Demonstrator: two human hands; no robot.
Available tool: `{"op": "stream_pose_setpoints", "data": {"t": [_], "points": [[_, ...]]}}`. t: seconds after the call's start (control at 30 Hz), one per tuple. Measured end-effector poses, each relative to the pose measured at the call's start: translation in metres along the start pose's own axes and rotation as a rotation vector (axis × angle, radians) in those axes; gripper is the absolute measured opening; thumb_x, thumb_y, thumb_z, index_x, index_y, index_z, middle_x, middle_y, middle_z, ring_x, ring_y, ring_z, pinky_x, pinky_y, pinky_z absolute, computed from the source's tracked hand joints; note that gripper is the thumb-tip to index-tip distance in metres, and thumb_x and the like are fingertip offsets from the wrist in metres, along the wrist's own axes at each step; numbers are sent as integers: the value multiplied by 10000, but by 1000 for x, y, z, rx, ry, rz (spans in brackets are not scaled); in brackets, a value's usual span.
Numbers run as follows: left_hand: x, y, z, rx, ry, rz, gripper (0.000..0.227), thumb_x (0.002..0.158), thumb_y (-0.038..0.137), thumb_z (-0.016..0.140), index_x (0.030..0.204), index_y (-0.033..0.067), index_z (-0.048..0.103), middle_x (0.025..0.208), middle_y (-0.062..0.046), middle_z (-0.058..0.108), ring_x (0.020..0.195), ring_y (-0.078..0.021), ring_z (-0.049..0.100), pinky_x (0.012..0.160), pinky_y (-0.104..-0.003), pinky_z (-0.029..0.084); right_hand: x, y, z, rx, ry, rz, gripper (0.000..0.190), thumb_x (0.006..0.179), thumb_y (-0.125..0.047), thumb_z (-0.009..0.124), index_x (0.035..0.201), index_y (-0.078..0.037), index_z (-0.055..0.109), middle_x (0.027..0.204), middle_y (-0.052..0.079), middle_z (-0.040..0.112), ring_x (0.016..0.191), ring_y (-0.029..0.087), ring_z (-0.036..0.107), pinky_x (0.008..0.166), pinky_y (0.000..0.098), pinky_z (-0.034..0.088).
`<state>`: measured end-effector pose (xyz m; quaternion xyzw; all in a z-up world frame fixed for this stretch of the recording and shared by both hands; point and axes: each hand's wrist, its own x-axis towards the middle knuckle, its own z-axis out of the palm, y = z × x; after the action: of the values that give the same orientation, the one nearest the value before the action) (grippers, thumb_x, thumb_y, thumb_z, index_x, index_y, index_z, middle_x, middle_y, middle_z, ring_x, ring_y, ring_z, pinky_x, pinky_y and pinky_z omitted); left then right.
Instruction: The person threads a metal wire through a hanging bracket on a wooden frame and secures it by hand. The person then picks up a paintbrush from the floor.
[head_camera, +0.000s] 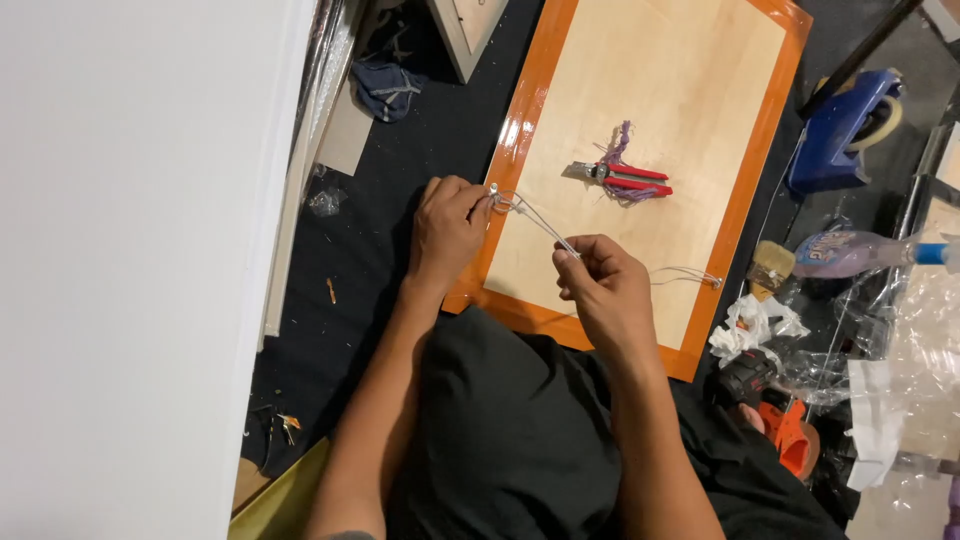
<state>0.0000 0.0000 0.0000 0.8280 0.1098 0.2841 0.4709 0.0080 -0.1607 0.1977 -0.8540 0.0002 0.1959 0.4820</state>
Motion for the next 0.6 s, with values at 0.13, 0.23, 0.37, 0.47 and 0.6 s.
{"op": "stream_pose_setpoints", "data": {"t": [0.13, 0.23, 0.37, 0.47, 0.6], "points": [[7, 9, -25, 10, 12, -6, 84, 870, 158, 753, 847, 120, 681, 747, -12, 530, 771, -250, 599, 678, -357, 504, 11, 24, 15, -225, 165, -11, 223, 950, -161, 693, 1090, 4, 746, 693, 115, 615, 674, 182, 578, 641, 332, 478], [17, 19, -55, -122, -141, -260, 223, 767, 260, 779, 704, 95, 643, 631, -85, 593, 625, -298, 637, 549, -409, 495, 19, 43, 26, -288, 187, 28, 229, 924, -197, 706, 1079, -37, 759, 679, 92, 621, 660, 187, 598, 629, 344, 471], [27, 23, -82, -533, -180, -692, 56, 834, 108, 592, 850, 71, 631, 666, -133, 713, 534, -179, 676, 423, -268, 515, 12, 50, 17, -328, 68, 118, 221, 873, -283, 746, 995, -105, 794, 599, 50, 594, 592, 168, 580, 591, 319, 444], [26, 15, -89, -562, -150, -704, 121, 802, 52, 546, 903, 65, 612, 632, -125, 673, 510, -147, 615, 388, -245, 467, -4, 38, 0, -381, 36, 113, 231, 914, -321, 709, 990, -127, 809, 550, 73, 578, 552, 205, 565, 573, 339, 439], [32, 22, -107, -196, -271, -616, 301, 829, 93, 574, 1083, 67, 731, 703, -120, 712, 621, -203, 627, 517, -340, 515, -33, 25, -26, -409, 99, 59, 203, 977, -256, 676, 983, -102, 808, 517, 131, 570, 552, 188, 511, 560, 339, 429]]}}
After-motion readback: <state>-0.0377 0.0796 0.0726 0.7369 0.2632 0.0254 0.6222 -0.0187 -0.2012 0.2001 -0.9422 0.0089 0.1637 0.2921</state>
